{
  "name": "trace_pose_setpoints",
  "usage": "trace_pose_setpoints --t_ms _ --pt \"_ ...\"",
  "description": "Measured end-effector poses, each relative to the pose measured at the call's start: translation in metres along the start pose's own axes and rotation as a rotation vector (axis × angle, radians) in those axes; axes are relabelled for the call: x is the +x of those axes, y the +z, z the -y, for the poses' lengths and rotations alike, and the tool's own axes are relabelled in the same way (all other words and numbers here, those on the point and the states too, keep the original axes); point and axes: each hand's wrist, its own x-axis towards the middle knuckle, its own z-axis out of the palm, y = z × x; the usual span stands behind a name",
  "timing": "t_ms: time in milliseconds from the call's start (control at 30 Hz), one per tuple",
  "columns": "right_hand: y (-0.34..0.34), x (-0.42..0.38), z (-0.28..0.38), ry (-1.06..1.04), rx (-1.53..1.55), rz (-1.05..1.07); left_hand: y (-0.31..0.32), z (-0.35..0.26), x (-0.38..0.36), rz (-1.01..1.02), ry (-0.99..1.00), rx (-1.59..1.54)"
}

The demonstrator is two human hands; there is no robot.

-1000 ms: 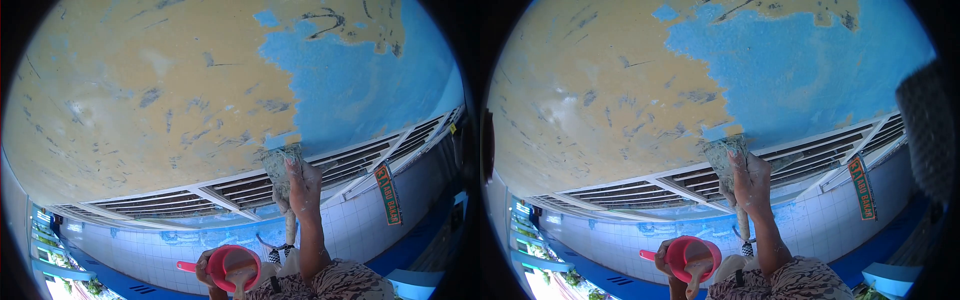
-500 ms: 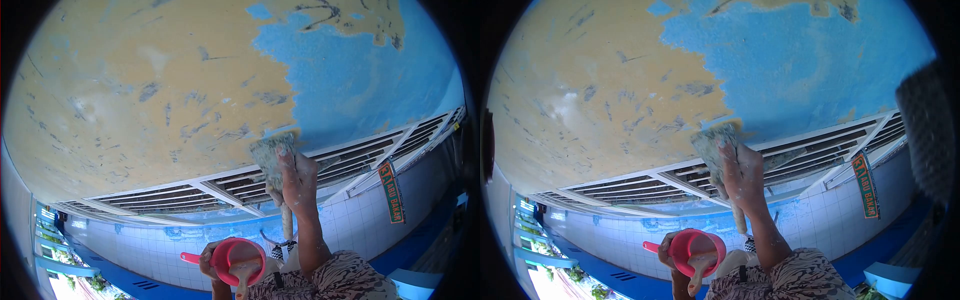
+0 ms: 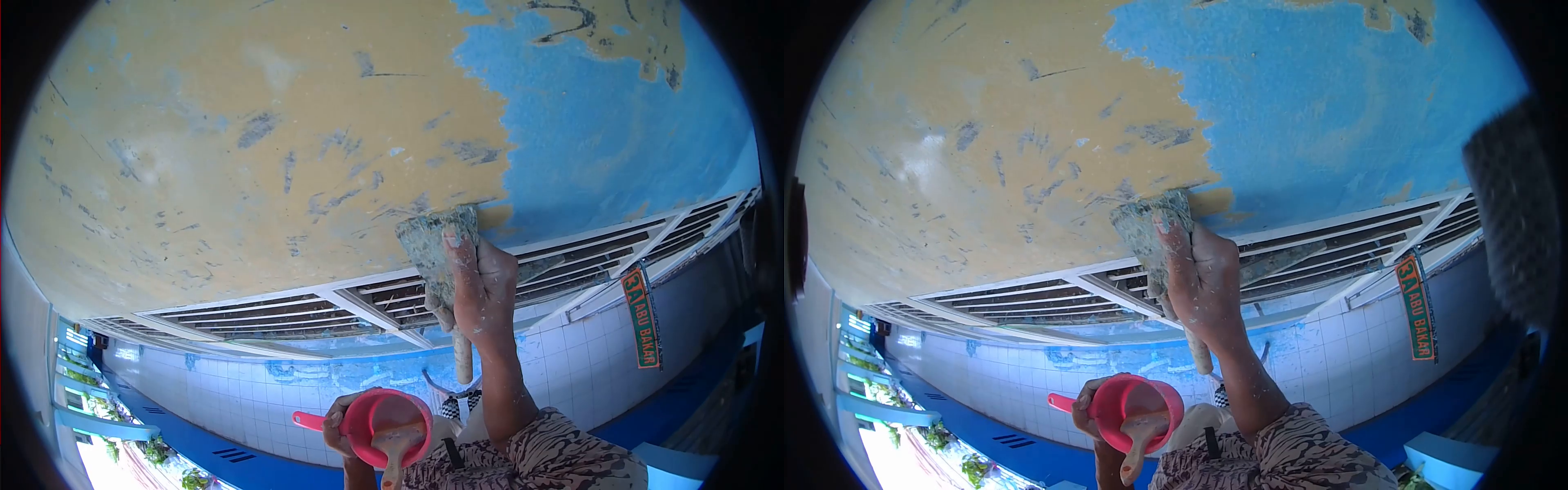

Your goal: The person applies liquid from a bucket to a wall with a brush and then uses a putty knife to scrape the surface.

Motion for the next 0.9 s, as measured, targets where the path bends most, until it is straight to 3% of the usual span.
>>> trace_pose_setpoints --t_ms 100,333,367,500,600,633,700,733,800,833,900 --pt "-0.002 -0.003 -0.019 -0.204 -0.106 -0.073 0.002 0.000 0.003 0.008 0.016 -0.026" --pt "0.011 -0.002 -0.001 -0.148 -0.025 -0.022 0.002 0.000 0.001 -0.003 0.003 -0.017" --pt "0.012 0.001 -0.005 -0.269 -0.137 -0.034 0.002 0.000 0.002 0.003 0.013 -0.029" --pt "0.029 0.019 0.010 -0.359 -0.105 0.048 -0.003 -0.001 -0.001 -0.012 -0.028 -0.010" --pt "0.026 0.015 0.012 -0.277 -0.063 0.068 0.003 0.002 0.000 0.012 -0.042 0.005" --pt "0.016 0.015 -0.016 -0.473 -0.222 -0.021 0.003 0.000 0.002 0.016 -0.045 0.003" --pt "-0.006 -0.011 -0.031 0.082 -0.032 -0.017 0.000 0.000 0.000 0.018 -0.042 0.001" --pt "-0.013 -0.008 -0.041 0.071 -0.036 -0.006 -0.005 -0.002 -0.002 0.017 -0.032 -0.012" --pt "-0.026 -0.004 -0.058 -0.300 -0.327 -0.109 -0.002 -0.005 0.005 0.011 -0.030 -0.024" --pt "-0.016 -0.002 -0.029 -0.169 -0.089 -0.090 -0.004 -0.003 0.000 0.003 -0.044 -0.012" --pt "-0.014 -0.003 -0.019 -0.153 -0.074 -0.089 0.005 -0.004 0.009 -0.005 -0.051 0.002"
